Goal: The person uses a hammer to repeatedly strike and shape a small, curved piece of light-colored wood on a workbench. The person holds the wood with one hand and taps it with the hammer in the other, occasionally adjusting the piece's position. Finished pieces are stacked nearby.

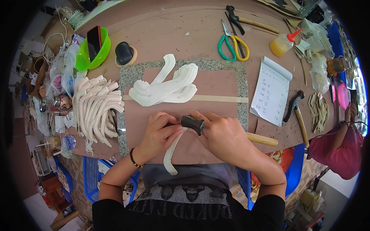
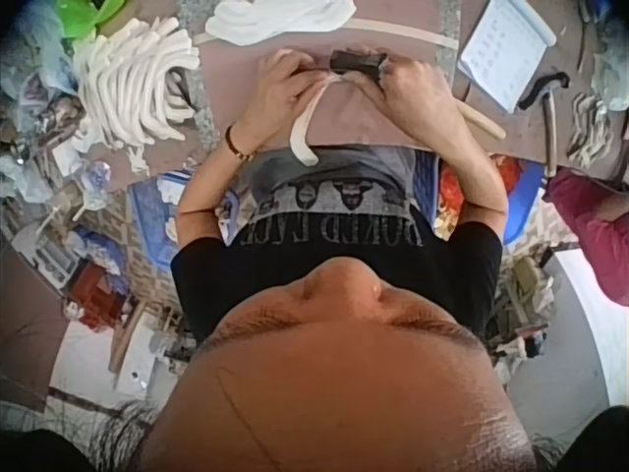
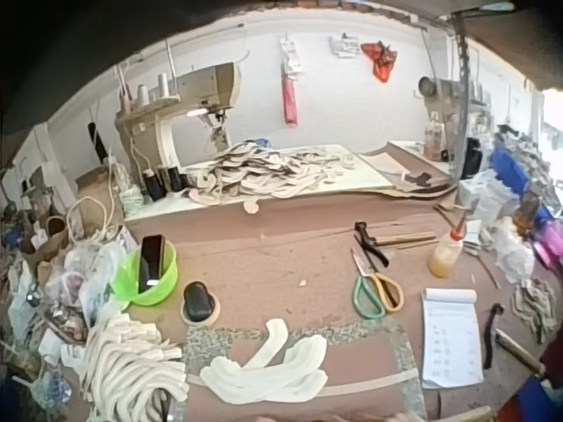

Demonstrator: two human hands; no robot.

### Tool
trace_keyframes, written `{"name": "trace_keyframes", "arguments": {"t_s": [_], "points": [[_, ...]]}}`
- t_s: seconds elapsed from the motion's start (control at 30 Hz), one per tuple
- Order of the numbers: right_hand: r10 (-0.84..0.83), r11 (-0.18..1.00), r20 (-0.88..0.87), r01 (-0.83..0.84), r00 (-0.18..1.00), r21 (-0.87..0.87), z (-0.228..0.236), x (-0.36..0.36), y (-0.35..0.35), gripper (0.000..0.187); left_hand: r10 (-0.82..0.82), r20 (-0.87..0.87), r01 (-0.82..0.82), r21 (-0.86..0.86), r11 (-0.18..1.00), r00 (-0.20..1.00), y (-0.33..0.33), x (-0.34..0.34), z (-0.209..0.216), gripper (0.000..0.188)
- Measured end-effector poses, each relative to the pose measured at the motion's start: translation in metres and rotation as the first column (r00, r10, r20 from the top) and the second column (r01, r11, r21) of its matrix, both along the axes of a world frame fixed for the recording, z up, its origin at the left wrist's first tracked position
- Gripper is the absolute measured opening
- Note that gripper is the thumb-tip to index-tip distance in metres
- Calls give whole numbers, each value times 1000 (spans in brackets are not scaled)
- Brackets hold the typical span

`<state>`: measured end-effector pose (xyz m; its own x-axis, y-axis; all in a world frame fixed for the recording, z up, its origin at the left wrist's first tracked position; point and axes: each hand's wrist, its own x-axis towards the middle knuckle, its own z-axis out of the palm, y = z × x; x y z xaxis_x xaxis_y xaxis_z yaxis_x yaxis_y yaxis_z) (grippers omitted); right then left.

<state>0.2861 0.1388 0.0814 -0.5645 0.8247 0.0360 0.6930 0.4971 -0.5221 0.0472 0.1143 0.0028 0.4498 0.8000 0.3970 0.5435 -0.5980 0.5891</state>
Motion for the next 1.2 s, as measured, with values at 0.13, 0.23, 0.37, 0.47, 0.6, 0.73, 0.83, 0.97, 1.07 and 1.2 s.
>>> {"name": "trace_keyframes", "arguments": {"t_s": [0.13, 0.23, 0.37, 0.47, 0.6, 0.73, 0.83, 0.97, 1.07, 1.2], "points": [[4, 1000, -22, -4, 1000, 2, 6, 0, 2, 47, -73, -132, 81, 56, 995, 989, -2, 3, 2, 23], [23, 1000, -26, -23, 999, -7, 0, -1, 1, 49, -84, -269, 115, 100, 988, 960, -4, 7, 15, 19], [46, 999, 5, -46, 999, -5, -1, 1, 4, 51, -76, -331, 119, 113, 986, 941, -7, 10, 19, 19], [16, 1000, -48, -16, 999, -7, 6, -2, 3, 51, -13, -285, 53, 132, 990, 958, -12, 10, 12, 20], [29, 1000, 14, -29, 999, -8, -3, -3, 0, 52, 246, -131, -231, 121, 965, 960, -18, 14, 15, 20], [33, 999, 6, -33, 999, 4, -5, -3, 1, 53, 180, -17, -179, 42, 983, 983, -22, 14, 6, 19], [12, 997, 37, -9, 999, -78, 6, -6, 3, 42, 134, -75, -127, 89, 988, 988, -24, 15, 4, 18], [69, 997, -25, -69, 997, 25, -5, -6, 1, 55, 125, -190, -102, 127, 987, 974, -25, 18, 8, 18], [58, 998, 10, -58, 998, 22, -4, -6, 2, 55, 130, -266, -90, 160, 983, 955, -27, 23, 14, 18], [67, 995, -38, -64, 997, 73, -5, -7, 2, 51, 162, -250, -128, 147, 981, 955, -29, 22, 12, 20]]}}
